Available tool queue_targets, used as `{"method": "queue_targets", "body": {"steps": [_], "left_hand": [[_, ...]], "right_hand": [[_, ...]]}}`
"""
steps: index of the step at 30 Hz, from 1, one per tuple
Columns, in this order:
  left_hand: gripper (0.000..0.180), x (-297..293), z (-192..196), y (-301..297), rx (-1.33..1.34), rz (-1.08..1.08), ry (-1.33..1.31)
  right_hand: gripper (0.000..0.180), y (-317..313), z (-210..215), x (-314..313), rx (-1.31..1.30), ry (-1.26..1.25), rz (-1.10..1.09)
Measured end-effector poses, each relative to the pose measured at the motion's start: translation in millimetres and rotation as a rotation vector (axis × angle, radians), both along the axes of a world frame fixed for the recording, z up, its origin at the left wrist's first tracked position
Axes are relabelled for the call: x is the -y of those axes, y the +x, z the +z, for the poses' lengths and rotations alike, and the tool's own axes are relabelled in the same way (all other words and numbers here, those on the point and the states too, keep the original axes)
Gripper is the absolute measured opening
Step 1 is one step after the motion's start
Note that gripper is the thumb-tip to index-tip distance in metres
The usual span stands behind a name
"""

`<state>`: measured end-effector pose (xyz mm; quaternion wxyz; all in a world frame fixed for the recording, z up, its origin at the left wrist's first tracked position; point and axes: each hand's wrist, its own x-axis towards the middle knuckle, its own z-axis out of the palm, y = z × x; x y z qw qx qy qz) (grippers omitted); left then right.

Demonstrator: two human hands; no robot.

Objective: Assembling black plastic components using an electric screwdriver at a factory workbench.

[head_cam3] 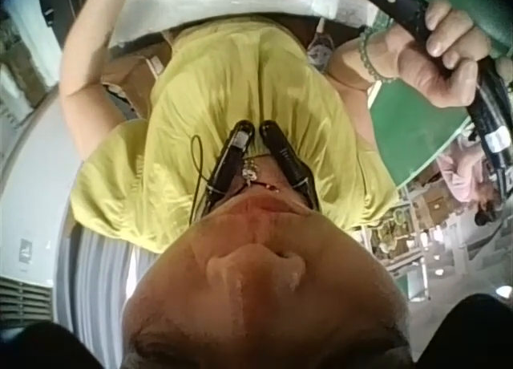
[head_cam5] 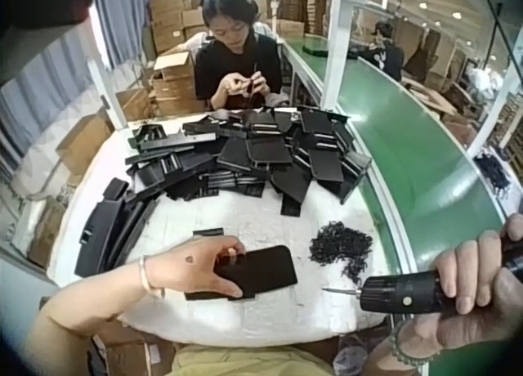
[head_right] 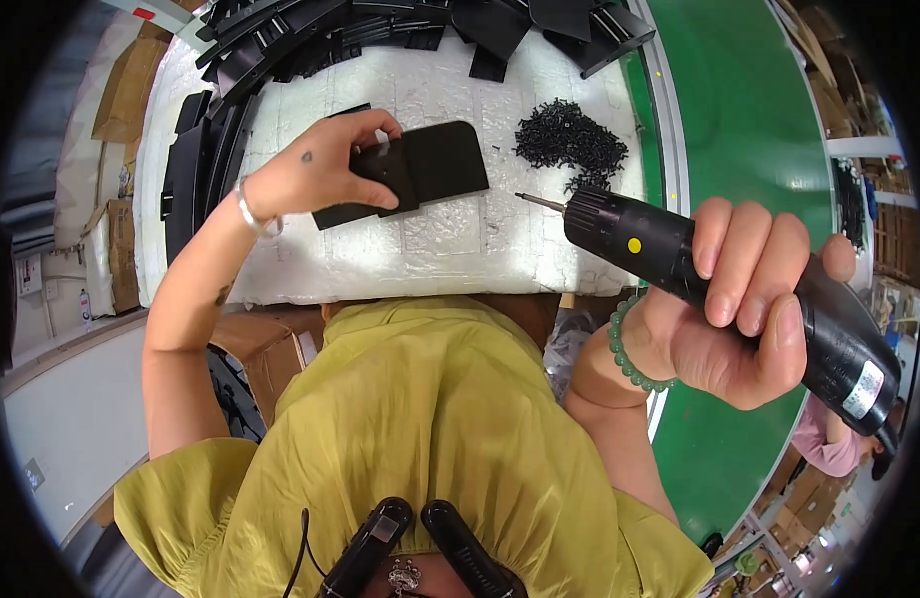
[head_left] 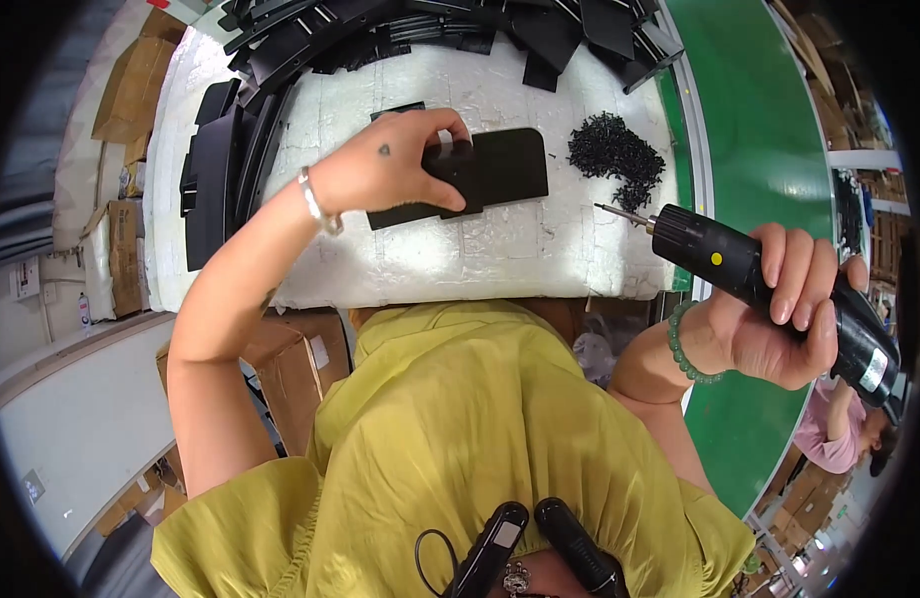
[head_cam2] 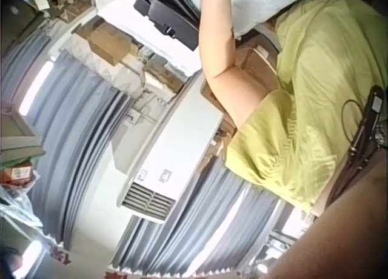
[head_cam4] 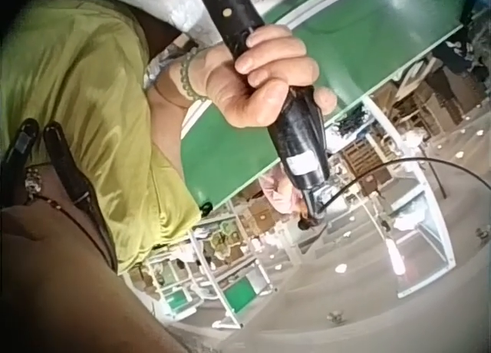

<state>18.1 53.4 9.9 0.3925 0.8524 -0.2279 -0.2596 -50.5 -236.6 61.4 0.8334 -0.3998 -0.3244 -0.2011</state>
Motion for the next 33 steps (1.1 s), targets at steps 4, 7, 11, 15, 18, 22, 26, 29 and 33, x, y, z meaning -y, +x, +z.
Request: {"method": "queue_targets", "body": {"steps": [4, 7, 11, 15, 18, 22, 26, 29, 33], "left_hand": [[0.052, -4, -14, 11, -0.019, -0.040, 0.024], [0.054, -7, -13, 13, 0.161, -0.046, 0.091], [0.050, -9, -23, 4, 0.076, 0.060, 0.014], [0.042, 5, -22, -28, -0.072, 0.067, -0.132], [0.039, 15, -21, -45, -0.047, 0.147, -0.008], [0.037, 18, -37, -44, 0.311, 0.206, -0.036], [0.034, 15, -41, -53, 0.354, 0.269, -0.039], [0.031, 15, -41, -53, 0.325, 0.261, -0.048], [0.031, 16, -45, -50, 0.276, 0.255, -0.073]], "right_hand": [[0.043, -6, 1, 2, -0.028, -0.004, -0.030], [0.043, -4, -2, 0, -0.041, 0.012, -0.061], [0.043, 2, -3, -7, -0.051, -0.009, -0.055], [0.044, 7, -1, -19, -0.038, -0.047, 0.026], [0.033, 6, 5, -43, -0.118, -0.103, 0.045], [0.037, 13, -1, -69, -0.049, -0.260, 0.089], [0.041, 21, -5, -88, -0.057, -0.329, 0.128], [0.043, 18, -4, -100, -0.106, -0.386, 0.094], [0.044, 22, -6, -106, -0.141, -0.462, 0.098]]}}
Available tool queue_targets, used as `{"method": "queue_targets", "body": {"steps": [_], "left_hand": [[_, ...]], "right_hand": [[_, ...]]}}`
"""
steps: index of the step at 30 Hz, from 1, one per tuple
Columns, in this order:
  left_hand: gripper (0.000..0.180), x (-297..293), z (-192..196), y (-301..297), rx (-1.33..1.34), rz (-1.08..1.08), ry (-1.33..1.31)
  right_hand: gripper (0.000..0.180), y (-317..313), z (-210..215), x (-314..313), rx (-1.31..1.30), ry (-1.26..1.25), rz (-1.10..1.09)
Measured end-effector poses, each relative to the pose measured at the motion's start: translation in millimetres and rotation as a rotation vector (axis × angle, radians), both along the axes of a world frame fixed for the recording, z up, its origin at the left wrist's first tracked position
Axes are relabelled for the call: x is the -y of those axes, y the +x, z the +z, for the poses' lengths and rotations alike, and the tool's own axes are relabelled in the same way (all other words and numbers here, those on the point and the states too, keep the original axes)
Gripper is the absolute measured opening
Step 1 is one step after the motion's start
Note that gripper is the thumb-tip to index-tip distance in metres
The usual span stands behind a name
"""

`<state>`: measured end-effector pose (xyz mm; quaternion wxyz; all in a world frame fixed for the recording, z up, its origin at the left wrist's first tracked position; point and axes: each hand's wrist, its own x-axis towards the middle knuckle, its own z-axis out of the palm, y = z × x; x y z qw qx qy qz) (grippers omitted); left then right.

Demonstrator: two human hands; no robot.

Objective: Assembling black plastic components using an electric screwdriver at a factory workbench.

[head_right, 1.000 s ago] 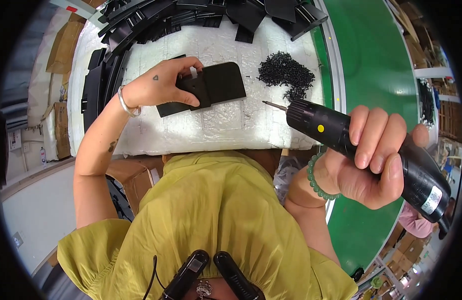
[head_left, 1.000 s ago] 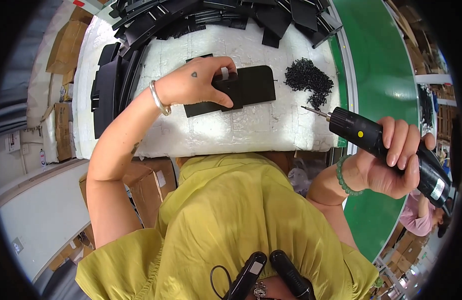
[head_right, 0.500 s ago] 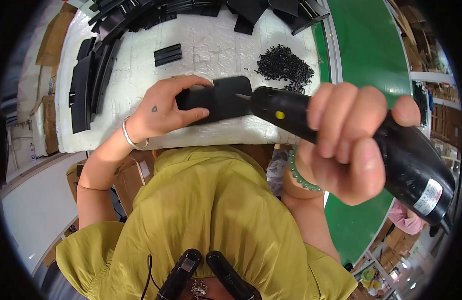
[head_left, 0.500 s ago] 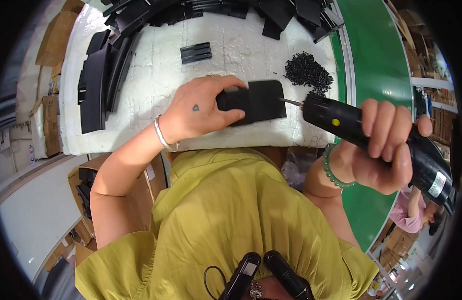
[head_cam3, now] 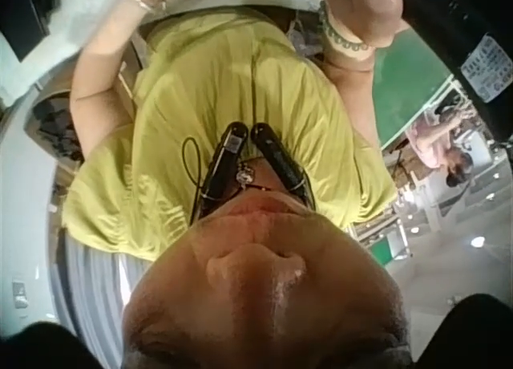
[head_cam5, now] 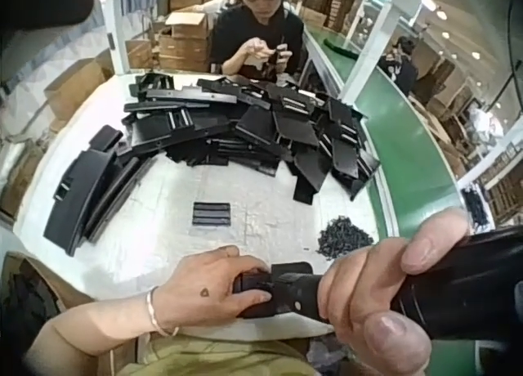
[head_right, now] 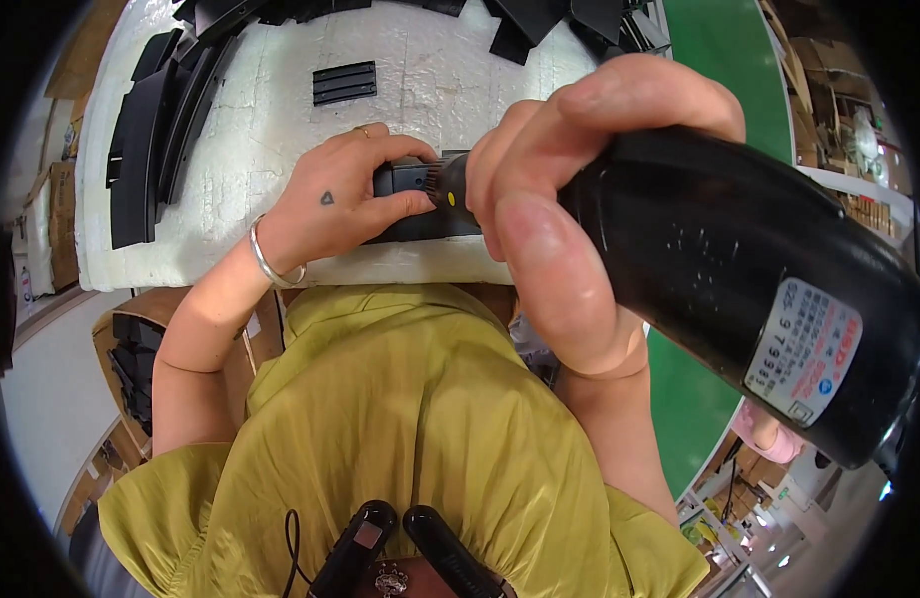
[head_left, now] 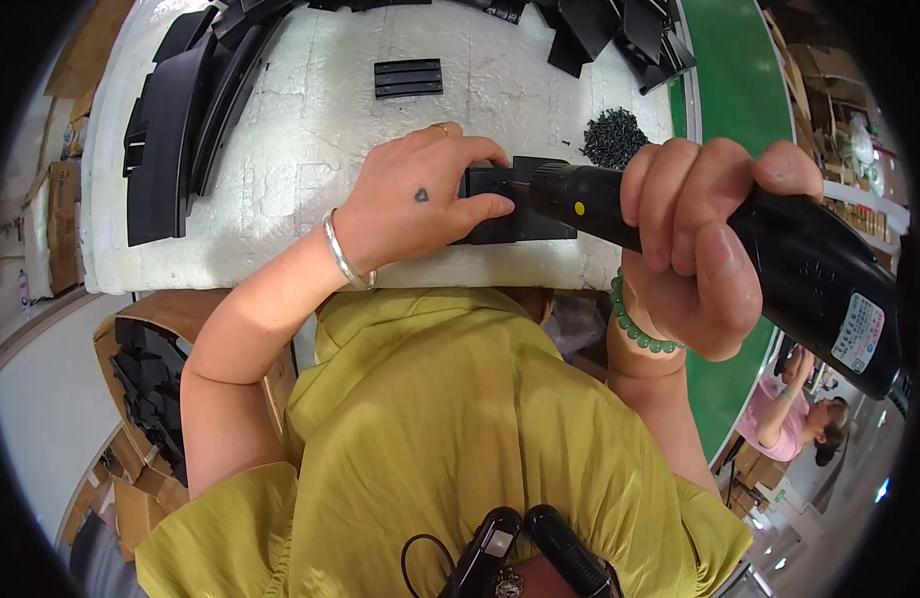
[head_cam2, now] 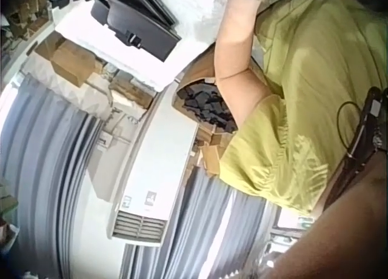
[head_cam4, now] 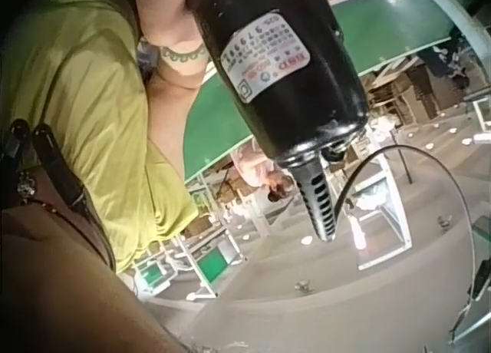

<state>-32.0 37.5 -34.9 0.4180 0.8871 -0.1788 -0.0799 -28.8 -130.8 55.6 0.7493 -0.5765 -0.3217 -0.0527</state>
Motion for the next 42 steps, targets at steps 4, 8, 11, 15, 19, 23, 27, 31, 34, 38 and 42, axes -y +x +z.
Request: {"method": "queue_targets", "body": {"steps": [4, 8, 11, 15, 19, 23, 27, 31, 34, 38, 42], "left_hand": [[0.030, -1, 0, 4, -0.012, -0.025, -0.008], [0.029, -1, -2, 3, 0.009, -0.028, -0.028], [0.028, -2, -5, 2, 0.029, -0.019, -0.048], [0.028, -3, -10, 1, 0.081, -0.017, -0.091], [0.028, -5, -10, 1, 0.075, -0.023, -0.116], [0.027, -3, -10, 1, 0.106, -0.014, -0.122], [0.027, -2, -12, 1, 0.134, 0.011, -0.111], [0.026, -3, -11, 1, 0.079, 0.006, -0.127], [0.025, -2, -7, 2, 0.088, -0.013, -0.138], [0.025, -6, -10, -1, 0.089, 0.005, -0.130], [0.025, -8, -11, -2, 0.098, 0.003, -0.186]], "right_hand": [[0.042, 2, -1, -4, -0.028, -0.048, 0.062], [0.039, 1, 1, -15, -0.056, -0.118, -0.019], [0.033, 0, 1, -25, -0.085, -0.138, -0.057], [0.028, 2, 2, -32, -0.066, -0.224, -0.073], [0.028, 6, -1, -31, -0.028, -0.203, -0.003], [0.028, 6, -1, -28, -0.038, -0.170, 0.017], [0.027, 5, -2, -28, -0.057, -0.164, 0.004], [0.036, 15, -6, -15, 0.035, -0.170, 0.199], [0.042, 10, -4, -16, 0.040, -0.190, 0.168], [0.031, 11, -7, -25, 0.025, -0.189, 0.146], [0.023, 10, -4, -28, -0.008, -0.214, 0.126]]}}
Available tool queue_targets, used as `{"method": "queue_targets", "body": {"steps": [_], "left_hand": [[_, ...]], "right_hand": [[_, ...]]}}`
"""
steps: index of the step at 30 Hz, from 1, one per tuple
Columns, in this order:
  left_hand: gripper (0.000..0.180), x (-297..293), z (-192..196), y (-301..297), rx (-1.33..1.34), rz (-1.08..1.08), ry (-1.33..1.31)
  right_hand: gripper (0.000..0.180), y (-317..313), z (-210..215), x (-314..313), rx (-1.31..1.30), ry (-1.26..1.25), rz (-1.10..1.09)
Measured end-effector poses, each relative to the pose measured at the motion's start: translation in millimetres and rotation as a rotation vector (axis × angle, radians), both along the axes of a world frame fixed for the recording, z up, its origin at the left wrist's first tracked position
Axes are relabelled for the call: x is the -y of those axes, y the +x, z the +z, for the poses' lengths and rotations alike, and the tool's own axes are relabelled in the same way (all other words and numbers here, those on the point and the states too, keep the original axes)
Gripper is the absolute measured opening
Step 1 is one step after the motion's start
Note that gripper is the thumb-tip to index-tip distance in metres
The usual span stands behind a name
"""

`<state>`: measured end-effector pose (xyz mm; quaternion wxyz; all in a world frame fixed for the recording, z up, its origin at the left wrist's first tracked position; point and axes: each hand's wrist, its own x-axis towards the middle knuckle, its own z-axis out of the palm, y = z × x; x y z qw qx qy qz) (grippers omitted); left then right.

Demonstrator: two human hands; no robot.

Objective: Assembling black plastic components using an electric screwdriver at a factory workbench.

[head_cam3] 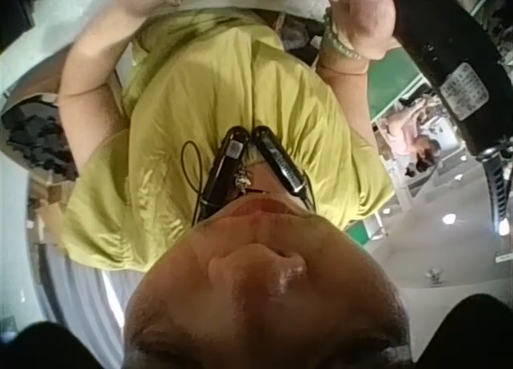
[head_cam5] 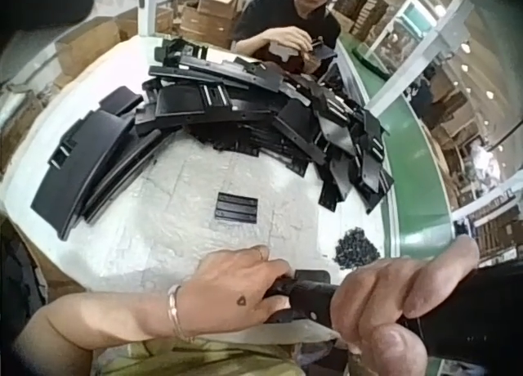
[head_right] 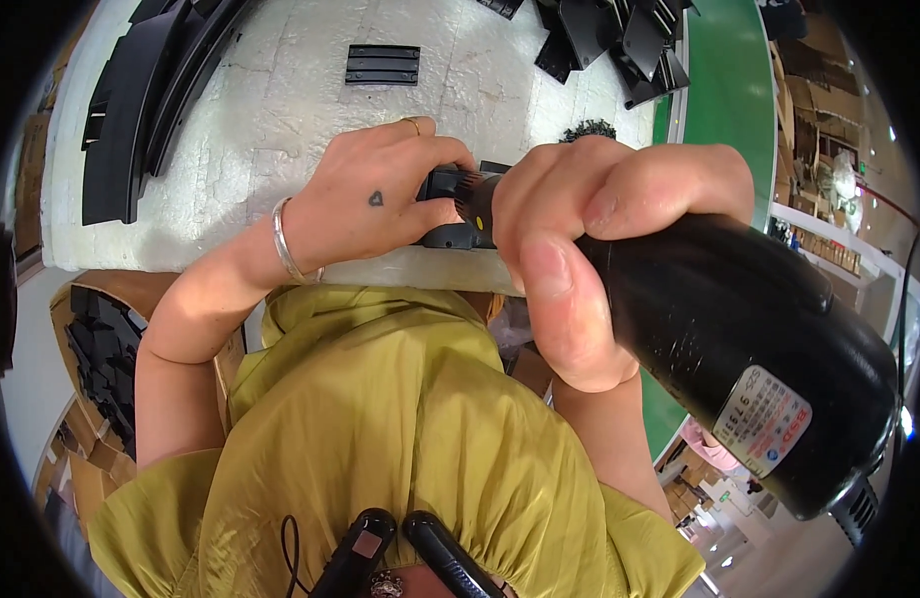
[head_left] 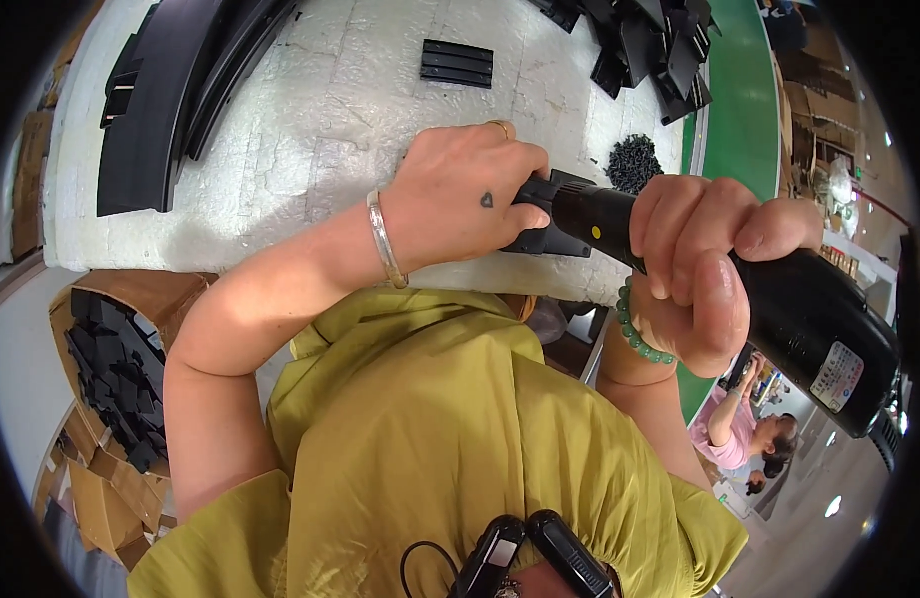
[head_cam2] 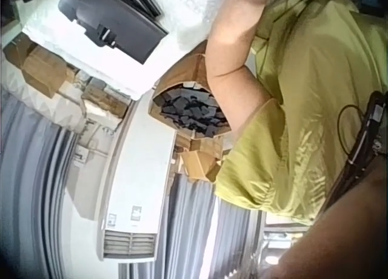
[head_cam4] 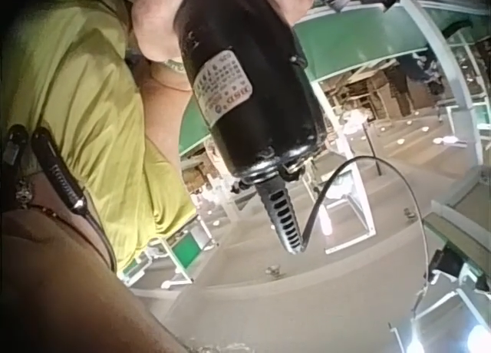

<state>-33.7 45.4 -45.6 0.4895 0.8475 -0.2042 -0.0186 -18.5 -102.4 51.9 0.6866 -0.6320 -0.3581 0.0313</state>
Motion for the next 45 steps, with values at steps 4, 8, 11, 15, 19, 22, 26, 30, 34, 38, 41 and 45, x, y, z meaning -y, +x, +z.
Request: {"method": "queue_targets", "body": {"steps": [4, 8, 11, 15, 19, 22, 26, 30, 34, 38, 41, 45], "left_hand": [[0.026, 5, 0, 1, 0.017, -0.010, 0.038], [0.026, 3, 1, 2, 0.039, -0.001, 0.030], [0.026, 2, 5, 5, 0.026, -0.039, 0.029], [0.028, -7, 19, 3, -0.088, -0.051, 0.109], [0.028, -7, 22, 8, -0.151, -0.032, 0.176], [0.029, 0, 22, 15, -0.119, -0.022, 0.196], [0.033, 3, 23, 17, 0.025, 0.012, 0.229], [0.035, 11, 35, 25, 0.212, 0.069, 0.192], [0.033, 36, 33, 39, 0.453, -0.055, 0.179], [0.019, 47, 29, 44, 0.511, -0.112, 0.084], [0.011, 49, 31, 40, 0.492, -0.124, -0.008], [0.007, 49, 33, 34, 0.476, -0.114, -0.121]], "right_hand": [[0.022, -4, 2, 0, -0.016, 0.038, -0.054], [0.024, -4, 0, -2, -0.032, 0.107, -0.042], [0.022, 9, 6, 23, 0.001, 0.274, -0.084], [0.025, 23, 15, 67, 0.061, 0.412, -0.400], [0.018, 33, -17, 66, 0.037, 0.342, -0.566], [0.019, 38, -29, 66, -0.018, 0.396, -0.623], [0.020, 41, -30, 70, -0.012, 0.403, -0.607], [0.022, 30, -17, 73, -0.007, 0.491, -0.530], [0.028, 14, 5, 77, 0.078, 0.485, -0.411], [0.028, 1, 18, 78, 0.104, 0.466, -0.324], [0.030, -4, 22, 81, 0.106, 0.503, -0.195], [0.025, -11, 29, 81, 0.114, 0.443, -0.162]]}}
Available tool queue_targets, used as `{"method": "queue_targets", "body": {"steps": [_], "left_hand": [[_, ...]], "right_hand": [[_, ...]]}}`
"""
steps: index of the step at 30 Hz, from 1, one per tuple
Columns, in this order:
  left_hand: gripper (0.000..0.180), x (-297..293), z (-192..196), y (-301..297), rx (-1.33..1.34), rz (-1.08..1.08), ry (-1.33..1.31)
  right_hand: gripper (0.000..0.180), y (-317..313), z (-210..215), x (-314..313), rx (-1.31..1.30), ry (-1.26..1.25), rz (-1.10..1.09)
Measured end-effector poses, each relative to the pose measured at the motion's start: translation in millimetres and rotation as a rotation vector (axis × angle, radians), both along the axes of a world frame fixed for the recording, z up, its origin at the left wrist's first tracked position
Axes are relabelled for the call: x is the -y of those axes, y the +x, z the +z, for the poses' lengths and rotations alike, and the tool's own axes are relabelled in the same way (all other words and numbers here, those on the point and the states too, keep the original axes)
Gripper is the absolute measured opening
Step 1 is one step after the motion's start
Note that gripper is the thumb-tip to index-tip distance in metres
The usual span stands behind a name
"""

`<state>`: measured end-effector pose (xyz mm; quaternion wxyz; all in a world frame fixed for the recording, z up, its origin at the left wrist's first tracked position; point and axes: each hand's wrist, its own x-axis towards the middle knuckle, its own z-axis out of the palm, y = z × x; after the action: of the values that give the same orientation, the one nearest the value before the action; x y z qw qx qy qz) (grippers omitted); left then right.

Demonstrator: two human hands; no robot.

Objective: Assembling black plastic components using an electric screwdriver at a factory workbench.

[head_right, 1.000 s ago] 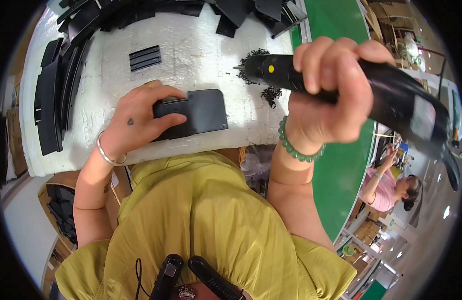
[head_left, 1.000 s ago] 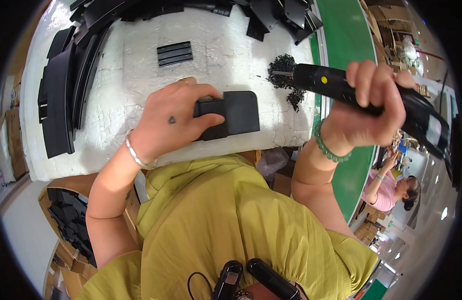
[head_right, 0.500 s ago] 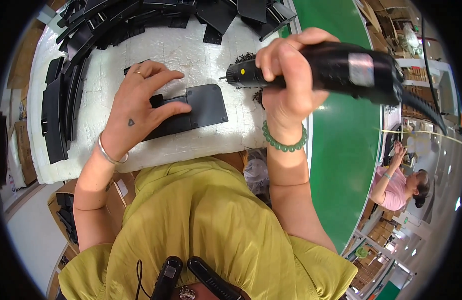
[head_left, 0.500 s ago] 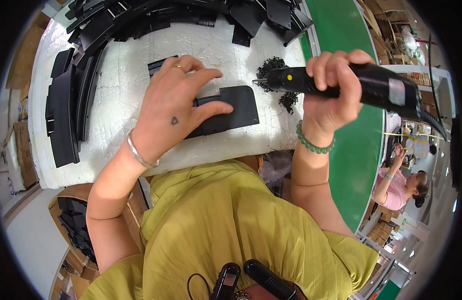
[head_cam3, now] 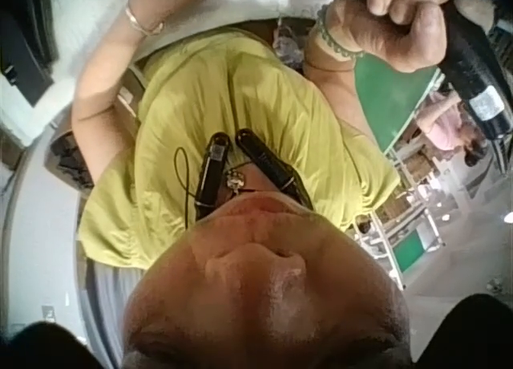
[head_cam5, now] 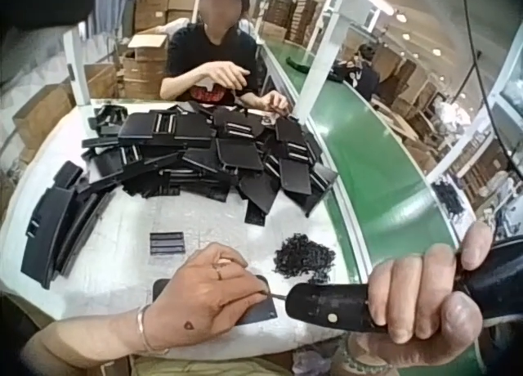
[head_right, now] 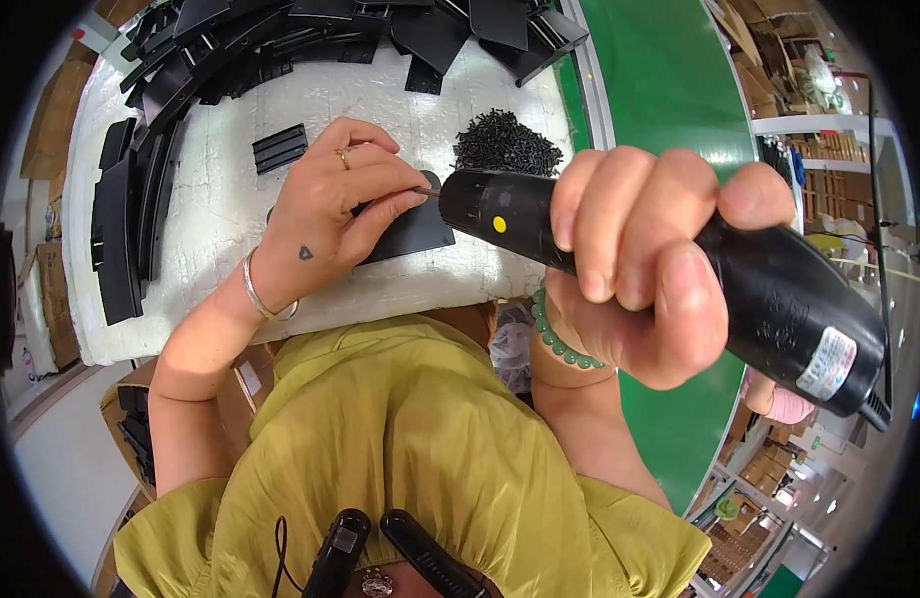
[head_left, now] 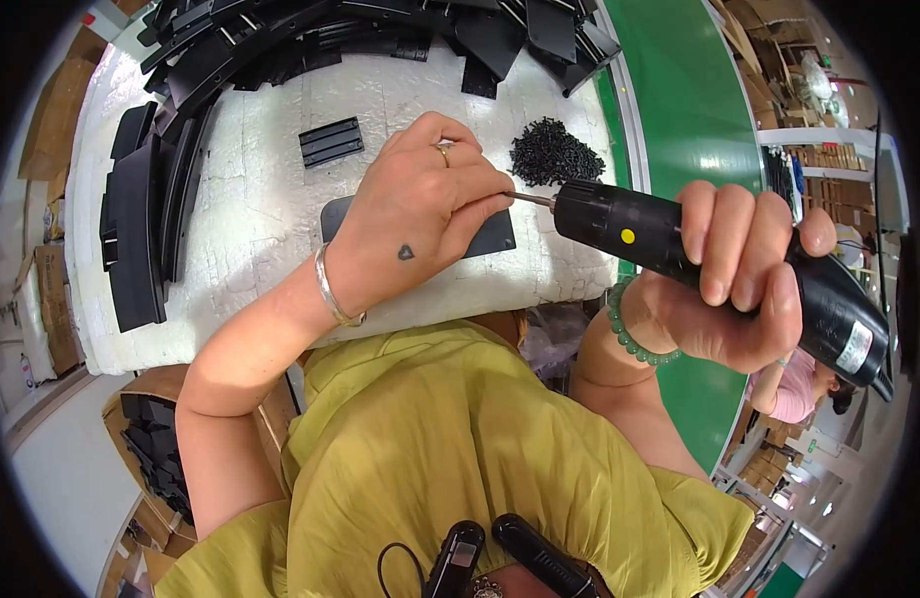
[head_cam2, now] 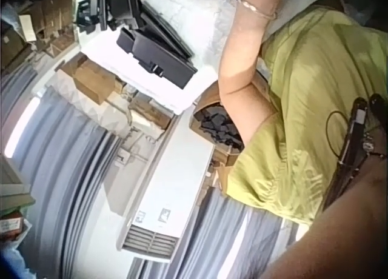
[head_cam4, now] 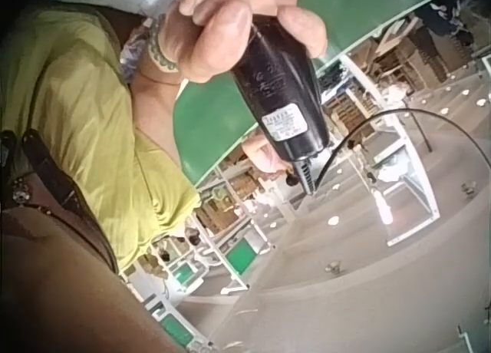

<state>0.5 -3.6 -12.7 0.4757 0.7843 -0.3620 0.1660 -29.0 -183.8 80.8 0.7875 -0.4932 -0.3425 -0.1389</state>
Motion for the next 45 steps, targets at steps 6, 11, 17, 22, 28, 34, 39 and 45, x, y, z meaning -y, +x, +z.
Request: {"method": "queue_targets", "body": {"steps": [6, 11, 17, 22, 28, 34, 39, 45], "left_hand": [[0.008, -5, 5, -6, -0.012, 0.021, -0.010], [0.009, -6, 5, -11, 0.044, 0.035, 0.047], [0.009, -16, 13, -14, 0.152, -0.019, 0.237], [0.031, -29, 2, -21, -0.103, -0.101, 0.176], [0.046, -53, -2, -10, -0.184, 0.115, 0.154], [0.043, -47, -19, -23, -0.310, 0.155, 0.321], [0.036, -50, -23, -25, -0.373, 0.117, 0.292], [0.037, -49, -24, -28, -0.345, 0.110, 0.219]], "right_hand": [[0.024, -3, 4, -1, 0.000, -0.013, 0.017], [0.025, -5, 4, -5, 0.030, -0.066, 0.014], [0.028, -5, 1, -12, 0.103, -0.184, 0.080], [0.031, -2, -1, -13, 0.038, -0.202, 0.144], [0.033, -5, -23, -30, -0.044, -0.183, 0.184], [0.031, -13, -31, -42, -0.137, -0.229, 0.153], [0.032, -13, -35, -52, -0.160, -0.287, 0.163], [0.030, -14, -26, -56, -0.118, -0.464, 0.195]]}}
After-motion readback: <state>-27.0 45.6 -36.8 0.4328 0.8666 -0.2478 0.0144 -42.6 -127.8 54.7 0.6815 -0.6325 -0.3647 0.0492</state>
